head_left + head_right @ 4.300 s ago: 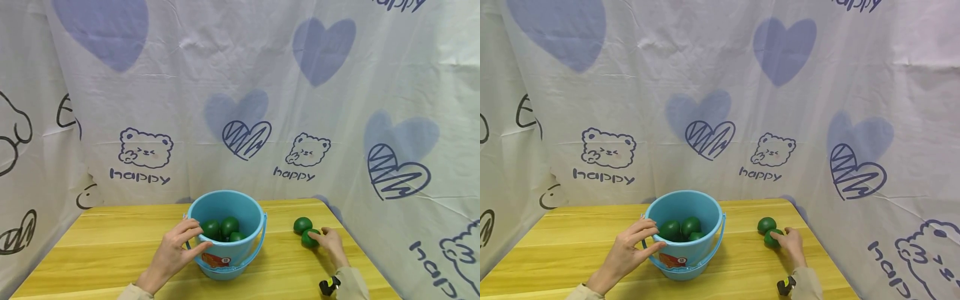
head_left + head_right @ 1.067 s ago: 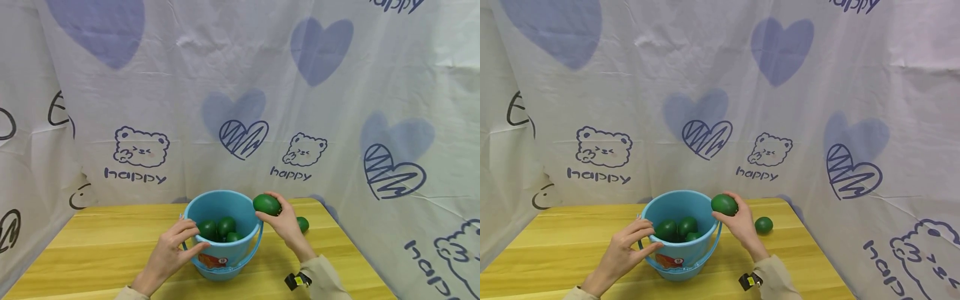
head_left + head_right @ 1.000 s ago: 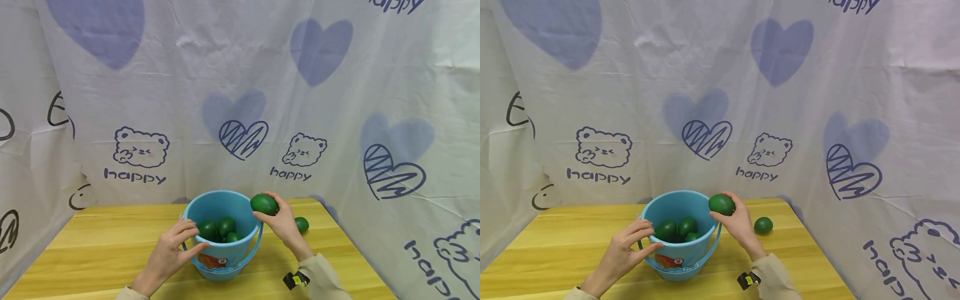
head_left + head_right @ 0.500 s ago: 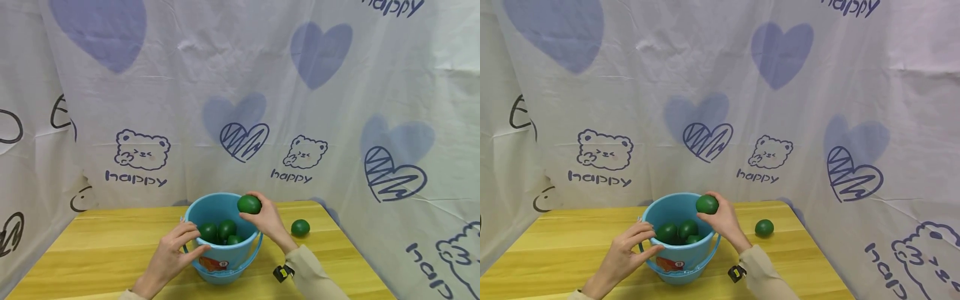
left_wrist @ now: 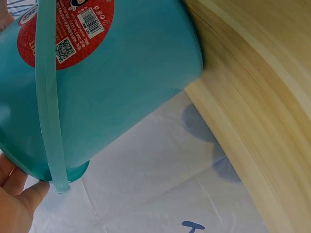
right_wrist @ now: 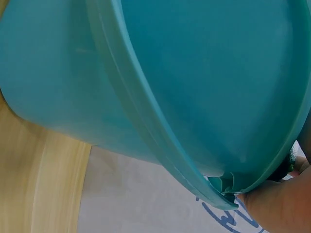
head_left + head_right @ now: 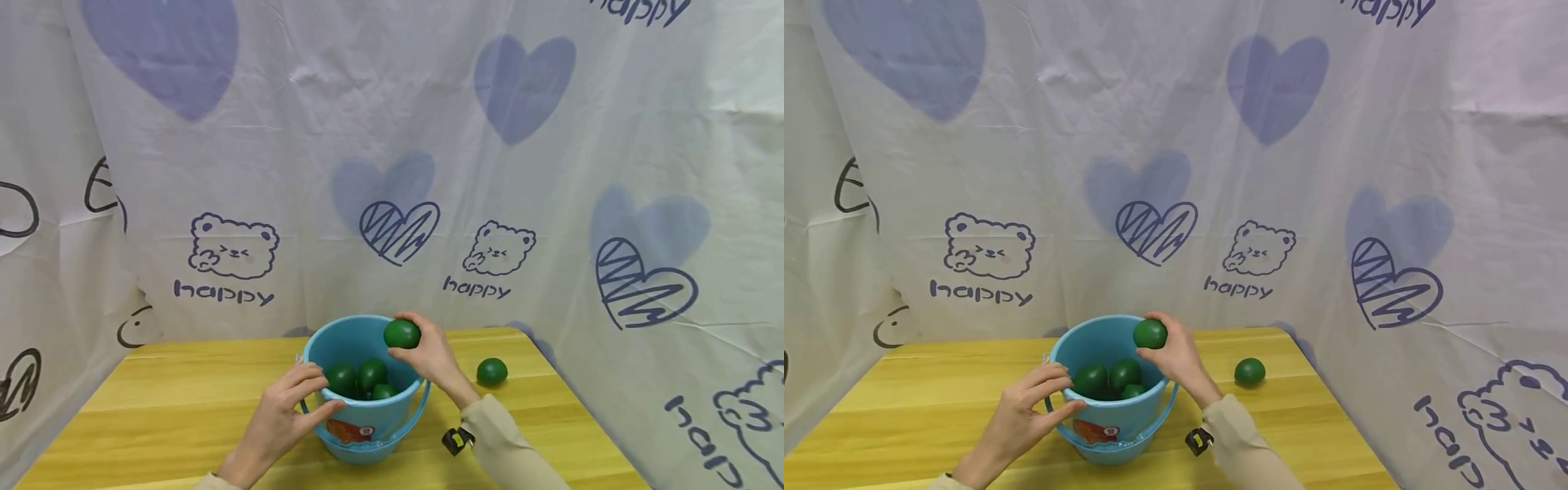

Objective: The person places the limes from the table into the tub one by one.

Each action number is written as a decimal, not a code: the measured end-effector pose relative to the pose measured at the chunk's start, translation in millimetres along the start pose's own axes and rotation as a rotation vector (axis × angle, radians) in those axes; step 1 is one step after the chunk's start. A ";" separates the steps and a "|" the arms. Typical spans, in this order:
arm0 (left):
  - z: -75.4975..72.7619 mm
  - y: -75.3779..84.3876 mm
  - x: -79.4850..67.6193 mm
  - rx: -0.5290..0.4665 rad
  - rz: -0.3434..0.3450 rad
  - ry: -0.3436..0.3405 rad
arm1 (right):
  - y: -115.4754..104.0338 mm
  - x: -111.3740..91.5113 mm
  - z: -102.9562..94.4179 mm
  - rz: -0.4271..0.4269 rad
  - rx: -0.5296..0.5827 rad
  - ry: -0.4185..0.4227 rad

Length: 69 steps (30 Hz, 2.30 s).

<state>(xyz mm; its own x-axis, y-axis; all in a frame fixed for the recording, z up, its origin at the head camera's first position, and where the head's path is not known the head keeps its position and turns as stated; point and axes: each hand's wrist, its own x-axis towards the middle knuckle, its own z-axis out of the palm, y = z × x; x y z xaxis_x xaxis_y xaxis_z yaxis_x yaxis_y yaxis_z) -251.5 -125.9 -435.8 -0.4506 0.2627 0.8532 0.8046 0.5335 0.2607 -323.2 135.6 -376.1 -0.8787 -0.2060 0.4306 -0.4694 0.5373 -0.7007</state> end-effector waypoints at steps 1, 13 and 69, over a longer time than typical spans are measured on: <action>0.7 -0.2 -0.1 -0.002 0.002 0.003 | 0.3 -0.1 0.1 0.003 0.003 0.000; 2.3 -1.3 -1.9 -0.021 0.004 0.018 | 3.3 -0.6 3.7 0.018 0.015 0.014; -3.8 3.3 3.8 0.149 0.032 -0.054 | 37.0 -14.0 -22.5 0.074 0.231 0.212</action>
<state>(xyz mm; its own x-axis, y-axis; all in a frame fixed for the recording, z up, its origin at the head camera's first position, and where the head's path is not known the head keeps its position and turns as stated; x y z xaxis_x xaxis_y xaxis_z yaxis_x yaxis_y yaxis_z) -249.1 -126.2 -430.0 -0.4491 0.3224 0.8333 0.7547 0.6362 0.1606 -326.3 176.7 -395.3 -0.8851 0.0147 0.4651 -0.4331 0.3398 -0.8349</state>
